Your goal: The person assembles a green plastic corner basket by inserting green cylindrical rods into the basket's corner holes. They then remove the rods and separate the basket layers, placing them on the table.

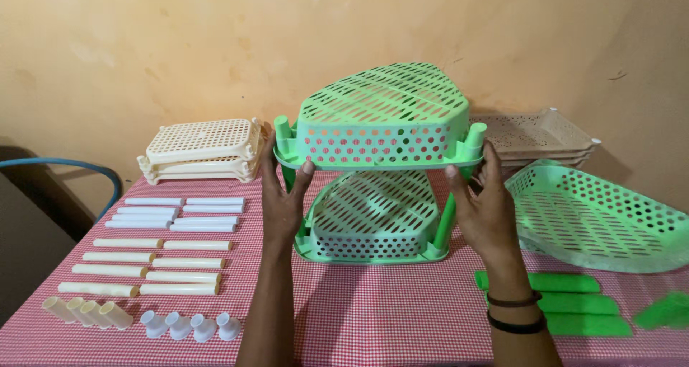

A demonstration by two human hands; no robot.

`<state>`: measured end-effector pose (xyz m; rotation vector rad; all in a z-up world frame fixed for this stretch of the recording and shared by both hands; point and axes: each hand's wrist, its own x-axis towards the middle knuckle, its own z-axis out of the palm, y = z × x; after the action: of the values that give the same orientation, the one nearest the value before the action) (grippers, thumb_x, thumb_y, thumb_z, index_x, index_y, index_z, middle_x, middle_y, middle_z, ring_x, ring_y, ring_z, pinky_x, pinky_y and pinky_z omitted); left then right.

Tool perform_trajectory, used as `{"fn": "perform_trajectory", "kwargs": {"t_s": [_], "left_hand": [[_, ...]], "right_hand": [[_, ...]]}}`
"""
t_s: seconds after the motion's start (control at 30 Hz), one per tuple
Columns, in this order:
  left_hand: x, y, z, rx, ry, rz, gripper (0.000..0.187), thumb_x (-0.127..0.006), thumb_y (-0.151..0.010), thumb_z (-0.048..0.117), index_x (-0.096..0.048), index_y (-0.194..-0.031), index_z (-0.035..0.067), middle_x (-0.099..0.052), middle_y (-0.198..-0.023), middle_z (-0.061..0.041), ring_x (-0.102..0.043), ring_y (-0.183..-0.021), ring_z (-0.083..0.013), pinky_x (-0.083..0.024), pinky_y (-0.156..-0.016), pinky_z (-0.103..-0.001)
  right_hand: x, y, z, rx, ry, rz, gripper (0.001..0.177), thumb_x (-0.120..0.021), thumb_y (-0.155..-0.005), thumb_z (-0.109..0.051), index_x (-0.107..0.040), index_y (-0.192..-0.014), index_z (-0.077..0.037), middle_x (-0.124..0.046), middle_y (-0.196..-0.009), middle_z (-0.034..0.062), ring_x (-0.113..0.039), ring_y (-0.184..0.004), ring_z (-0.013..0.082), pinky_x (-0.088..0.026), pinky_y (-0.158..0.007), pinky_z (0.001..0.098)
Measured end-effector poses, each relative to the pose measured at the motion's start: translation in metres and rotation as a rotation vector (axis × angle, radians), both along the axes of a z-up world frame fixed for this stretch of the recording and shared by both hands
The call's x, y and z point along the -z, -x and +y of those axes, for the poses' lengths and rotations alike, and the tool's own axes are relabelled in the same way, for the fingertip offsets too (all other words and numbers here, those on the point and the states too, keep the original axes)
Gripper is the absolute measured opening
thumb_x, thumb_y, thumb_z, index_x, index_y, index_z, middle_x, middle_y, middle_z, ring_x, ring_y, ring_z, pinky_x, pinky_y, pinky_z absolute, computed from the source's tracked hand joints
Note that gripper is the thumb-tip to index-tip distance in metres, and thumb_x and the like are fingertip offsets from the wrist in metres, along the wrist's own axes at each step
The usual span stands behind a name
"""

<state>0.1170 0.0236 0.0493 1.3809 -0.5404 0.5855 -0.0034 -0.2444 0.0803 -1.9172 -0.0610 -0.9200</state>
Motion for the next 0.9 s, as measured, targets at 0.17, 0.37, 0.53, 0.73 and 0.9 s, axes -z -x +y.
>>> {"fn": "perform_trajectory", "kwargs": {"t_s": [0.17, 0.37, 0.53, 0.73, 0.9], "left_hand": [[-0.009, 0.004, -0.004, -0.178, -0.021, 0.121, 0.072, -0.059, -0.103, 0.036, -0.029, -0.161, 0.007, -0.035, -0.165, -0.019, -0.031, -0.156, -0.0343, -0.030, -0.122, -0.048], [-0.021, -0.012, 0.001, -0.049, 0.149, 0.143, 0.070, -0.044, -0.107, 0.041, -0.019, -0.163, 0.007, -0.031, -0.167, -0.021, -0.033, -0.156, -0.0346, -0.030, -0.125, -0.045], [-0.018, -0.032, 0.000, -0.019, 0.148, 0.130, 0.069, -0.037, -0.109, 0.044, -0.017, -0.163, 0.007, -0.029, -0.166, -0.022, -0.034, -0.153, -0.0339, -0.033, -0.122, -0.044], [-0.016, -0.069, -0.003, 0.001, 0.208, 0.158, 0.069, -0.037, -0.108, 0.047, -0.024, -0.162, 0.007, -0.047, -0.158, -0.022, -0.049, -0.146, -0.0311, -0.043, -0.117, -0.041], [-0.012, -0.079, -0.002, -0.003, 0.237, 0.234, 0.070, -0.034, -0.107, 0.048, -0.024, -0.162, 0.008, -0.041, -0.161, -0.018, -0.047, -0.145, -0.0289, -0.041, -0.117, -0.038]], "right_hand": [[0.003, -0.001, 0.011, -0.014, -0.003, -0.010, 0.072, -0.058, -0.103, -0.034, -0.029, -0.160, -0.002, -0.060, -0.142, 0.0174, -0.062, -0.126, 0.0210, -0.051, -0.104, 0.0334], [0.005, 0.011, 0.023, -0.084, -0.065, -0.016, 0.061, -0.059, -0.103, -0.030, -0.043, -0.154, -0.001, -0.064, -0.136, 0.0166, -0.062, -0.111, 0.0182, -0.053, -0.096, 0.0313], [0.004, 0.025, 0.036, -0.106, -0.104, 0.059, 0.060, -0.059, -0.101, -0.029, -0.043, -0.153, -0.003, -0.066, -0.133, 0.0200, -0.065, -0.120, 0.0221, -0.054, -0.100, 0.0344], [0.004, 0.046, 0.071, -0.187, -0.050, 0.096, 0.063, -0.059, -0.099, -0.029, -0.039, -0.155, -0.006, -0.060, -0.143, 0.0252, -0.060, -0.136, 0.0323, -0.049, -0.110, 0.0417], [0.004, 0.060, 0.091, -0.287, -0.024, 0.134, 0.066, -0.059, -0.099, -0.030, -0.035, -0.157, -0.009, -0.051, -0.152, 0.0282, -0.055, -0.141, 0.0357, -0.045, -0.113, 0.0451]]}}
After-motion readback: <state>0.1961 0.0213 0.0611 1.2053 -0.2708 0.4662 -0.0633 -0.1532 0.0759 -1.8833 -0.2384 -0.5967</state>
